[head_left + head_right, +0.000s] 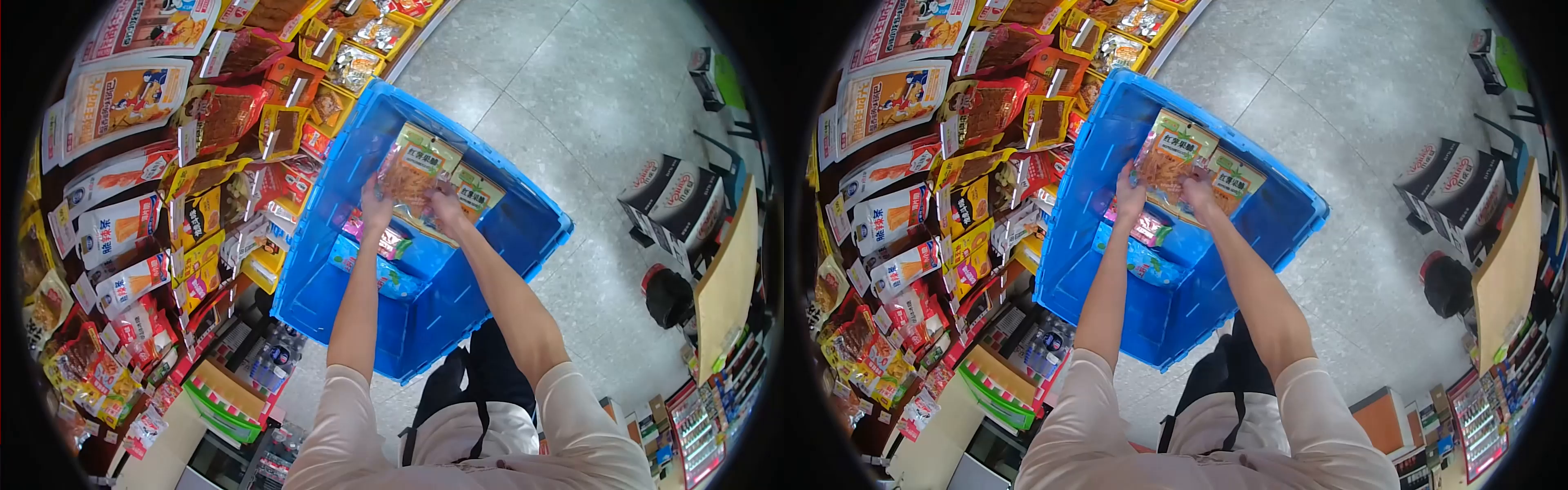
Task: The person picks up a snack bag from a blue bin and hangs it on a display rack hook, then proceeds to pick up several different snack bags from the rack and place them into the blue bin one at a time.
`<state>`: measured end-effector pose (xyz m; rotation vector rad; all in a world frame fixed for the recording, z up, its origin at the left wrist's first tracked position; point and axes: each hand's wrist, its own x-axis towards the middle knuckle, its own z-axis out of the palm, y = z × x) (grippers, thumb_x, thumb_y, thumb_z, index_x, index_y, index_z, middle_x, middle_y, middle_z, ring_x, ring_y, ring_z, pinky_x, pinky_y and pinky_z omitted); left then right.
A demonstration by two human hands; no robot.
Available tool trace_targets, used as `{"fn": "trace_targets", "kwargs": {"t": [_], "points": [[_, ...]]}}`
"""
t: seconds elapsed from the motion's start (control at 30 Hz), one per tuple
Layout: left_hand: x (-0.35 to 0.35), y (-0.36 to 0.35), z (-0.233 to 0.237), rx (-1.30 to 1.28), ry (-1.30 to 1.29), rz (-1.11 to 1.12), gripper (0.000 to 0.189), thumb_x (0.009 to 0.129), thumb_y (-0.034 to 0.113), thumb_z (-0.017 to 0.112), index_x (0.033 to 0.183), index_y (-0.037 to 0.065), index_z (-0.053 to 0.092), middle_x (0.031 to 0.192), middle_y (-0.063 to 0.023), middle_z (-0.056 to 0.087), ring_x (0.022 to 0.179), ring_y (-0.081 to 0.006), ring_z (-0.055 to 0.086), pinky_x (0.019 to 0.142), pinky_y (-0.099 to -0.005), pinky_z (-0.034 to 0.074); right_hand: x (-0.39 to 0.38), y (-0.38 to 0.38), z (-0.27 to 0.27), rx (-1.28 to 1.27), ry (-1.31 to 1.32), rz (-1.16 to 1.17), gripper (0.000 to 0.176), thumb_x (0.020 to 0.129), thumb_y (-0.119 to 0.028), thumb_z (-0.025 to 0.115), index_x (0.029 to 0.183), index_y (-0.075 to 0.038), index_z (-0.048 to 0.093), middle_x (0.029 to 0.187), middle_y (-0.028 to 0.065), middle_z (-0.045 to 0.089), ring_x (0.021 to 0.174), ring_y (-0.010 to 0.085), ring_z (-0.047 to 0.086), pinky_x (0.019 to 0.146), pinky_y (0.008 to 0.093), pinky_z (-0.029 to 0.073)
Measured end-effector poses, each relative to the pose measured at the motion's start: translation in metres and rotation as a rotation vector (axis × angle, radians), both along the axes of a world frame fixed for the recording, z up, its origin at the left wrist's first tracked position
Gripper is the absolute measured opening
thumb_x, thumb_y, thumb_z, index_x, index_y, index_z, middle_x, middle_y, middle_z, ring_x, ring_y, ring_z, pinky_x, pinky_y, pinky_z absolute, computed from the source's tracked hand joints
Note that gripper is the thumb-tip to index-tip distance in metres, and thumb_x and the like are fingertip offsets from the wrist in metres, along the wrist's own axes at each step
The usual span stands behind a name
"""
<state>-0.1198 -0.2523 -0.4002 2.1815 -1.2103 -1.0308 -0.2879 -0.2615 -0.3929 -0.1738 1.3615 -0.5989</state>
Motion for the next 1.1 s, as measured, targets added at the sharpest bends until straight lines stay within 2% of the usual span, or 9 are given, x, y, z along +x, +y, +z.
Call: {"fn": "trace_targets", "kwargs": {"t": [0.27, 0.3, 0.37, 0.43, 0.53, 0.63, 0.83, 1.03, 1.1], "points": [[0.000, 0.050, 0.060, -0.271, -0.046, -0.136, 0.050, 0.086, 0.005, 0.064, 0.134, 0.001, 0.052, 0.136, -0.0222, 0.052, 0.130, -0.0353, 0.046, 0.110, -0.0419, 0.036, -0.004, 0.029, -0.022, -0.155, -0.129, -0.080, 0.025, 0.089, -0.005, 0.052, 0.114, -0.008, 0.053, 0.091, 0.0025, 0.056, 0.077, 0.0133, 0.053, 0.068, 0.0302, 0.045], [-0.007, 0.070, 0.075, -0.271, -0.044, -0.072, 0.048, 0.087, 0.011, 0.065, 0.132, 0.000, 0.053, 0.133, -0.0219, 0.054, 0.127, -0.0363, 0.049, 0.108, -0.0425, 0.037, -0.003, 0.033, -0.005, -0.183, 0.013, -0.047, 0.024, 0.089, -0.007, 0.056, 0.112, -0.008, 0.054, 0.091, 0.0008, 0.056, 0.080, 0.0117, 0.053, 0.069, 0.0295, 0.044], [-0.022, 0.114, 0.118, -0.209, -0.017, 0.034, 0.048, 0.087, 0.021, 0.067, 0.129, 0.000, 0.056, 0.126, -0.0216, 0.060, 0.117, -0.0357, 0.057, 0.103, -0.0411, 0.042, -0.011, 0.056, 0.002, -0.357, 0.024, 0.066, 0.036, 0.092, -0.014, 0.060, 0.126, -0.004, 0.053, 0.110, 0.0047, 0.062, 0.100, 0.0155, 0.059, 0.086, 0.0308, 0.047], [-0.032, 0.150, 0.193, -0.235, 0.052, 0.096, 0.033, 0.085, 0.017, 0.070, 0.113, -0.002, 0.066, 0.108, -0.0211, 0.067, 0.103, -0.0336, 0.064, 0.093, -0.0404, 0.048, -0.015, 0.077, 0.051, -0.432, -0.024, 0.101, 0.049, 0.095, -0.021, 0.062, 0.138, -0.001, 0.047, 0.130, 0.0111, 0.058, 0.116, 0.0178, 0.055, 0.098, 0.0317, 0.045], [-0.027, 0.229, 0.227, -0.278, 0.363, 0.429, 0.015, 0.086, 0.002, 0.069, 0.101, 0.000, 0.069, 0.086, -0.0087, 0.071, 0.079, -0.0137, 0.067, 0.073, -0.0293, 0.054, -0.004, 0.117, 0.113, -0.315, 0.015, 0.133, 0.040, 0.095, -0.024, 0.064, 0.126, -0.001, 0.053, 0.106, 0.0042, 0.061, 0.096, 0.0118, 0.057, 0.082, 0.0256, 0.046], [0.007, 0.286, 0.270, -0.349, 0.673, 0.650, 0.012, 0.089, -0.003, 0.065, 0.101, -0.001, 0.066, 0.085, -0.0054, 0.069, 0.076, -0.0114, 0.066, 0.069, -0.0256, 0.054, 0.010, 0.158, 0.166, -0.318, -0.103, 0.187, 0.031, 0.093, -0.019, 0.065, 0.117, -0.004, 0.054, 0.100, 0.0035, 0.060, 0.093, 0.0123, 0.058, 0.080, 0.0254, 0.047], [0.131, 0.365, 0.326, -0.555, 0.605, 0.656, 0.016, 0.089, 0.001, 0.066, 0.105, 0.002, 0.069, 0.089, -0.0054, 0.071, 0.078, -0.0121, 0.067, 0.072, -0.0268, 0.055, 0.059, 0.238, 0.272, -0.488, -0.108, 0.527, 0.040, 0.094, -0.017, 0.061, 0.128, -0.001, 0.050, 0.112, 0.0145, 0.065, 0.102, 0.0218, 0.065, 0.088, 0.0319, 0.051], [0.252, 0.436, 0.432, -0.853, 0.439, 0.720, 0.010, 0.087, 0.003, 0.071, 0.096, 0.002, 0.071, 0.085, -0.0027, 0.071, 0.077, -0.0099, 0.065, 0.073, -0.0254, 0.053, 0.216, 0.316, 0.388, -0.773, -0.167, 0.957, 0.047, 0.096, -0.021, 0.061, 0.135, 0.002, 0.050, 0.120, 0.0137, 0.064, 0.112, 0.0229, 0.062, 0.096, 0.0333, 0.049], [0.286, 0.456, 0.464, -0.983, 0.382, 0.736, 0.009, 0.086, 0.004, 0.072, 0.095, 0.002, 0.071, 0.085, -0.0025, 0.071, 0.077, -0.0092, 0.064, 0.072, -0.0245, 0.052, 0.268, 0.332, 0.424, -0.865, -0.241, 0.962, 0.038, 0.095, -0.021, 0.062, 0.126, 0.001, 0.058, 0.118, 0.0102, 0.065, 0.108, 0.0171, 0.061, 0.096, 0.0310, 0.047]]}}
